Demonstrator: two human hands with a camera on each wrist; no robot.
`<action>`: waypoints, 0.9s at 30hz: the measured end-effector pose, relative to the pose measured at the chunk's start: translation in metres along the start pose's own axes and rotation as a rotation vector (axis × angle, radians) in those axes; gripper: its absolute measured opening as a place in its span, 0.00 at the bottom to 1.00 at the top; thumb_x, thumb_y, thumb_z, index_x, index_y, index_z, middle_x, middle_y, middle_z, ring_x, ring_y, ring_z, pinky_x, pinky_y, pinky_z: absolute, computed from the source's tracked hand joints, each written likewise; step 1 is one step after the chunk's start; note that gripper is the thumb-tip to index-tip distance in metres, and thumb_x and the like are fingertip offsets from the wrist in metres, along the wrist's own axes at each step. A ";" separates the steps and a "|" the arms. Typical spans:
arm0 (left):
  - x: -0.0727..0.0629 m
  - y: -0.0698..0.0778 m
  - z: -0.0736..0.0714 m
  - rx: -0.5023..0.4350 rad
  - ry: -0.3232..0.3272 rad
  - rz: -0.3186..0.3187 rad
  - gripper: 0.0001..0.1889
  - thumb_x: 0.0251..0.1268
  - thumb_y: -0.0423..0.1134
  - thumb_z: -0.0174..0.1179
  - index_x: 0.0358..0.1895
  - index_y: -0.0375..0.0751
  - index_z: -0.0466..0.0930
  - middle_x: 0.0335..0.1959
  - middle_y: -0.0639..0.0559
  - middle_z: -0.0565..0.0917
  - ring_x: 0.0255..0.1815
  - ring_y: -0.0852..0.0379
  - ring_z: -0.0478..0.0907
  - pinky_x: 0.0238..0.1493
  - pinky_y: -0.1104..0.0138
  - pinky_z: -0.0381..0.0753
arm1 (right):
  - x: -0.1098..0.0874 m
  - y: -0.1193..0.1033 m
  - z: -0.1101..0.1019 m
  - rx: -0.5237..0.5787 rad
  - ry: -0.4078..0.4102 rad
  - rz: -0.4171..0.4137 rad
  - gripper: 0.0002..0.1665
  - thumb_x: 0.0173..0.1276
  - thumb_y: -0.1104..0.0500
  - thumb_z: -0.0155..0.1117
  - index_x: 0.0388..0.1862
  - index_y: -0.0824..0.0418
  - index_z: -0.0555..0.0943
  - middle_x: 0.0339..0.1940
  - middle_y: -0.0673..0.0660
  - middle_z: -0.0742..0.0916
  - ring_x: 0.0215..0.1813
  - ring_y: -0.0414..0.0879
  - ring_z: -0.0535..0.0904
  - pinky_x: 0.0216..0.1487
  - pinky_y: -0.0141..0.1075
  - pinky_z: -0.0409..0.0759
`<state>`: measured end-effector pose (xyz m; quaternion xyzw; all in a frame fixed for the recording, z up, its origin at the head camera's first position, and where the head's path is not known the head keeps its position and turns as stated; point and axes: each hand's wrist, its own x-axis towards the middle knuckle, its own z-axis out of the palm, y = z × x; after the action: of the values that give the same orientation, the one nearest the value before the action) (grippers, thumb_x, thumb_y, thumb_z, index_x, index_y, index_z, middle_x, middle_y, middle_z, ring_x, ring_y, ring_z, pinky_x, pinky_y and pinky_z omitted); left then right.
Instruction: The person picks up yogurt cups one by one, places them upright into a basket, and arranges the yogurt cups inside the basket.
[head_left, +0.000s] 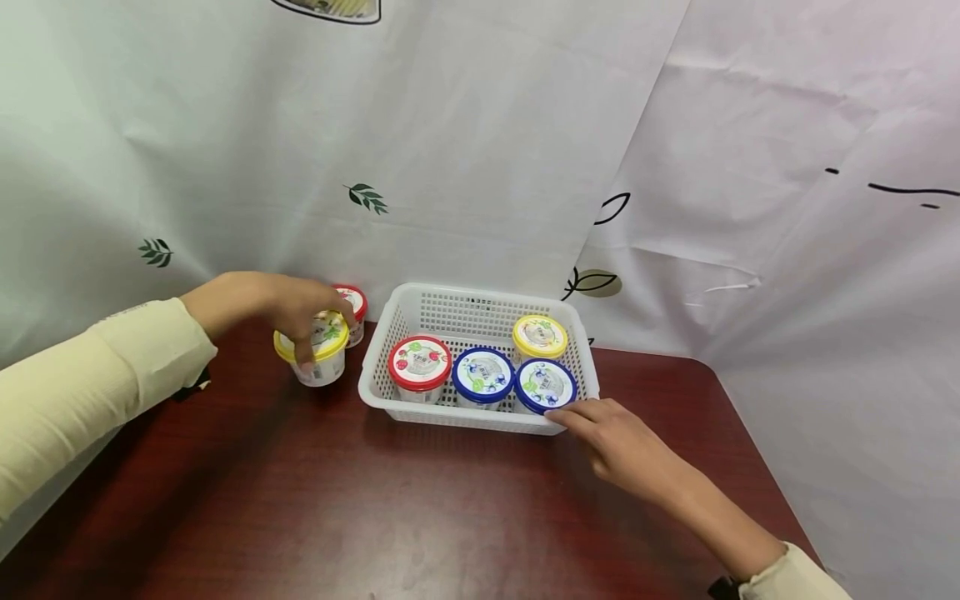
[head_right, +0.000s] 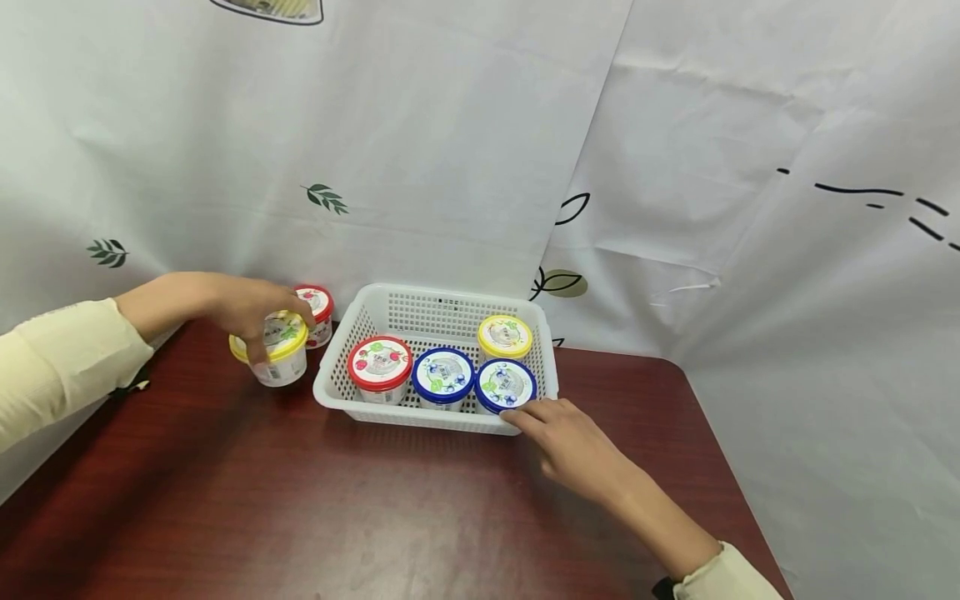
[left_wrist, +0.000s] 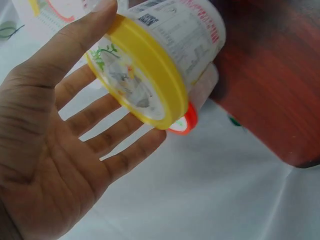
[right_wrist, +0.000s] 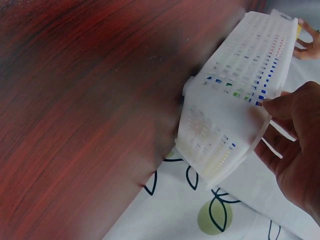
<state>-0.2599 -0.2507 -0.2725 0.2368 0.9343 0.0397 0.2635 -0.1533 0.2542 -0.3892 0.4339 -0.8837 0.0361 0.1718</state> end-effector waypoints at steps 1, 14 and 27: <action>-0.001 0.000 -0.003 -0.001 -0.007 -0.008 0.45 0.49 0.43 0.92 0.74 0.50 0.81 0.71 0.39 0.80 0.68 0.37 0.77 0.64 0.39 0.88 | 0.000 0.000 0.000 -0.001 0.000 -0.001 0.30 0.64 0.74 0.77 0.64 0.55 0.91 0.57 0.51 0.94 0.57 0.49 0.91 0.60 0.48 0.89; -0.013 0.016 -0.032 0.047 -0.025 -0.025 0.50 0.51 0.44 0.90 0.79 0.42 0.75 0.75 0.35 0.79 0.68 0.36 0.78 0.63 0.41 0.89 | -0.001 0.001 0.001 0.000 0.002 -0.004 0.30 0.65 0.74 0.77 0.65 0.54 0.90 0.57 0.51 0.94 0.57 0.48 0.91 0.60 0.48 0.89; -0.003 0.043 -0.046 0.085 -0.052 -0.019 0.45 0.53 0.45 0.90 0.76 0.46 0.79 0.70 0.40 0.82 0.65 0.39 0.80 0.63 0.42 0.90 | -0.001 0.002 0.001 -0.009 0.008 -0.011 0.31 0.64 0.74 0.78 0.64 0.54 0.90 0.57 0.51 0.94 0.58 0.49 0.91 0.60 0.49 0.89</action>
<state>-0.2636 -0.2117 -0.2231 0.2399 0.9301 -0.0087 0.2779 -0.1542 0.2562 -0.3900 0.4377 -0.8808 0.0331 0.1775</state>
